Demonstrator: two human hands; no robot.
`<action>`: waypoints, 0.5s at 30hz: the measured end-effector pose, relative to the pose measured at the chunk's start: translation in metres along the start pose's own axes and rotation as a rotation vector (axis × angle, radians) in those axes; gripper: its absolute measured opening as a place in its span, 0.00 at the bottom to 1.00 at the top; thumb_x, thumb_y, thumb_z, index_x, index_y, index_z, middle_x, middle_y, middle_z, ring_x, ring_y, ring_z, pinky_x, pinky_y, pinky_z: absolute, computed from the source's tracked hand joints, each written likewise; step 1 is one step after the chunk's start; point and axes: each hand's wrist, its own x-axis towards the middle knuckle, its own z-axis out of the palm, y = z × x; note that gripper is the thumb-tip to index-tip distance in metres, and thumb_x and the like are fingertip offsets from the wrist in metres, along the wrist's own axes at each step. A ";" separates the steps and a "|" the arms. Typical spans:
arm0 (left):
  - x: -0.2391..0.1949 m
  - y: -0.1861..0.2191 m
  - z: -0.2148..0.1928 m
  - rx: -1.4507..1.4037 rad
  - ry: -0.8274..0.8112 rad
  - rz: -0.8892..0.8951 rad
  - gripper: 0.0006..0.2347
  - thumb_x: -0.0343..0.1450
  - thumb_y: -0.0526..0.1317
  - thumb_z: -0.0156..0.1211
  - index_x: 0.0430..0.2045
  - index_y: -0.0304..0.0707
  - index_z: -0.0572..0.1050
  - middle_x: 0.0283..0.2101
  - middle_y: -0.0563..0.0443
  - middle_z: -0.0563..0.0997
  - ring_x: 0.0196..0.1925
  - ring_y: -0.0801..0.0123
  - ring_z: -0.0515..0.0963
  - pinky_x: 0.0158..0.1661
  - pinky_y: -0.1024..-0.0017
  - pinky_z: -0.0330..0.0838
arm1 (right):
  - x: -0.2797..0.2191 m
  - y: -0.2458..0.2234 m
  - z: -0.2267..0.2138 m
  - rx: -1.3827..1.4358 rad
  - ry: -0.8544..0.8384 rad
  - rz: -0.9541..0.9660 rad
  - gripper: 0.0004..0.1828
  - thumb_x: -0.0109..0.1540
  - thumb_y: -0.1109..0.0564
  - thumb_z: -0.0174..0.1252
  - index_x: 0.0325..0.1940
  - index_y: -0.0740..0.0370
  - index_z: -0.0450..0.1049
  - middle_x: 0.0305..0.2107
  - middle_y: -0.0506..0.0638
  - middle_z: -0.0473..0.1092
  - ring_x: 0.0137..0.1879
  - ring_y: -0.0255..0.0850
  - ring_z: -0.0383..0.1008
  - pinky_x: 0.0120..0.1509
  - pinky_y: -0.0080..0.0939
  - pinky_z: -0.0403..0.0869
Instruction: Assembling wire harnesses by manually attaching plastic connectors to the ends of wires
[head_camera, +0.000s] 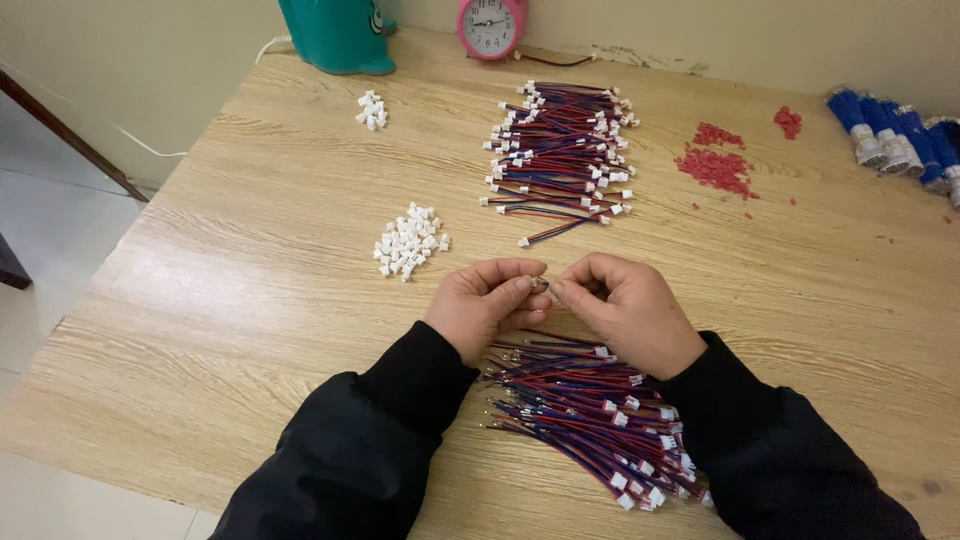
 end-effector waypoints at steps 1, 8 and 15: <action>0.000 -0.001 0.000 0.000 -0.001 -0.001 0.10 0.71 0.30 0.54 0.46 0.25 0.74 0.38 0.37 0.80 0.38 0.59 0.84 0.41 0.65 0.83 | 0.000 0.000 0.000 0.000 0.001 0.001 0.05 0.58 0.58 0.62 0.31 0.62 0.79 0.17 0.48 0.72 0.27 0.34 0.66 0.33 0.34 0.68; -0.001 -0.001 0.001 0.059 0.015 0.018 0.10 0.71 0.29 0.56 0.44 0.25 0.75 0.36 0.37 0.80 0.37 0.59 0.84 0.39 0.65 0.84 | -0.001 0.001 0.000 -0.104 0.002 -0.054 0.05 0.57 0.58 0.62 0.30 0.62 0.79 0.18 0.50 0.71 0.29 0.36 0.68 0.36 0.36 0.69; 0.002 -0.006 0.000 0.156 0.029 0.071 0.09 0.70 0.29 0.56 0.42 0.26 0.76 0.35 0.36 0.80 0.36 0.57 0.84 0.38 0.64 0.84 | -0.001 -0.013 -0.004 -0.273 -0.016 -0.179 0.06 0.58 0.56 0.62 0.28 0.60 0.77 0.19 0.53 0.72 0.29 0.44 0.74 0.37 0.40 0.72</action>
